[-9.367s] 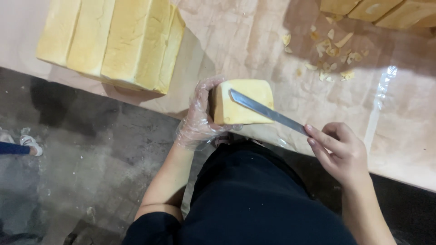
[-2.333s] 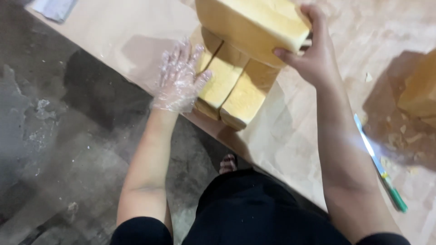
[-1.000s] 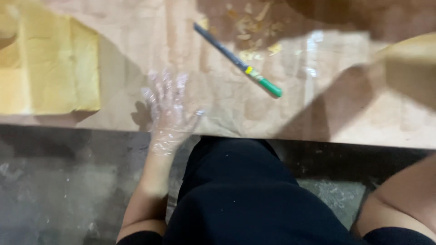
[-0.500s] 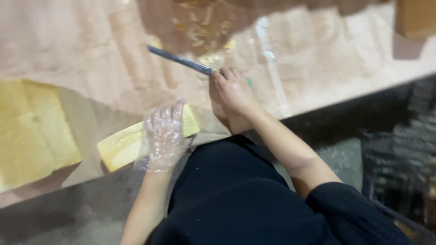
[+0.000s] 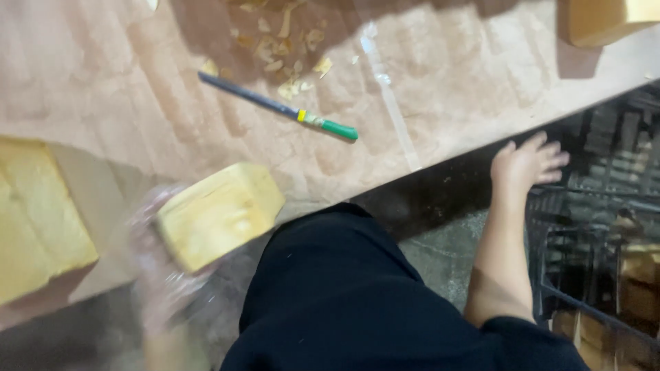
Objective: The person uses a knife to scrape the sides and ends of several bread loaves by hand on a table, then picks up and carries a stack of loaves to a counter and places them on a metal rack.
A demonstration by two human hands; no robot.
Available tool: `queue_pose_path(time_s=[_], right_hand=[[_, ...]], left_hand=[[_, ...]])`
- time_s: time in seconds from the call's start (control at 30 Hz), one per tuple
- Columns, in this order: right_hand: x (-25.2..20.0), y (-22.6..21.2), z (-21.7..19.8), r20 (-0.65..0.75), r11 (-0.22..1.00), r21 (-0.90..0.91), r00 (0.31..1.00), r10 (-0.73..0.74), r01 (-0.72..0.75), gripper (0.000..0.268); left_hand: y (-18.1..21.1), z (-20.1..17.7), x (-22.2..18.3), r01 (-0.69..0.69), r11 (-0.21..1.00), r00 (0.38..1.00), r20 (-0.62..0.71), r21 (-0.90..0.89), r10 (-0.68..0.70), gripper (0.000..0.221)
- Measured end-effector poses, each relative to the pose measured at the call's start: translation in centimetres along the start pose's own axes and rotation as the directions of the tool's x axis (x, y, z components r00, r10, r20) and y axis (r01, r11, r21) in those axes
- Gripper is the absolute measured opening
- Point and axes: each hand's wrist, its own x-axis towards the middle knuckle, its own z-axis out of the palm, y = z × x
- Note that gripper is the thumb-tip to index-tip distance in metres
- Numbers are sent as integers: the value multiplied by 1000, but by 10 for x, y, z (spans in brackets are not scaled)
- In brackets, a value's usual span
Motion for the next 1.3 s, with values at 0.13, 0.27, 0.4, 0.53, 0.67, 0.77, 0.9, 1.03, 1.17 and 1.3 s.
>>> queue_pose_path(time_s=[0.13, 0.27, 0.4, 0.53, 0.67, 0.77, 0.9, 1.03, 1.17, 1.3], right_hand=[[-37, -99, 6, 9, 496, 595, 612, -791, 633, 35], [-93, -220, -22, -158, 215, 512, 337, -928, 832, 48], [-98, -252, -53, 122, 385, 530, 381, -916, 756, 39], [-64, -215, -84, -69, 241, 654, 374, -925, 717, 53], [-57, -181, -145, -109, 183, 700, 356, -928, 690, 48], [-64, -179, -183, -149, 71, 742, 268, -952, 666, 45], [-75, -182, -208, -359, -201, 708, 100, -928, 677, 38], [-78, -173, -212, -304, -210, 526, -48, -951, 824, 49], [-76, -162, -212, -249, -103, 523, 36, -968, 846, 43], [-71, -164, -205, -272, -130, 537, 26, -962, 834, 40]], left_hand=[[-10, 13, 2, -261, 923, 965, 99, 284, 242, 98], [1, 45, 14, -358, 850, 934, 149, 387, 325, 100], [17, 61, 12, -325, 863, 946, 134, 387, 297, 94], [22, 65, 7, -308, 855, 949, 69, 417, 308, 101], [16, 64, 17, -368, 812, 923, 71, 454, 378, 104], [11, 65, 25, -302, 880, 953, 83, 367, 293, 101], [18, 71, 25, -280, 846, 958, 80, 454, 275, 104], [25, 73, 24, -276, 861, 961, 98, 427, 259, 102], [30, 75, 26, -293, 845, 956, 117, 447, 269, 100], [31, 75, 27, -298, 848, 954, 113, 438, 277, 99]])
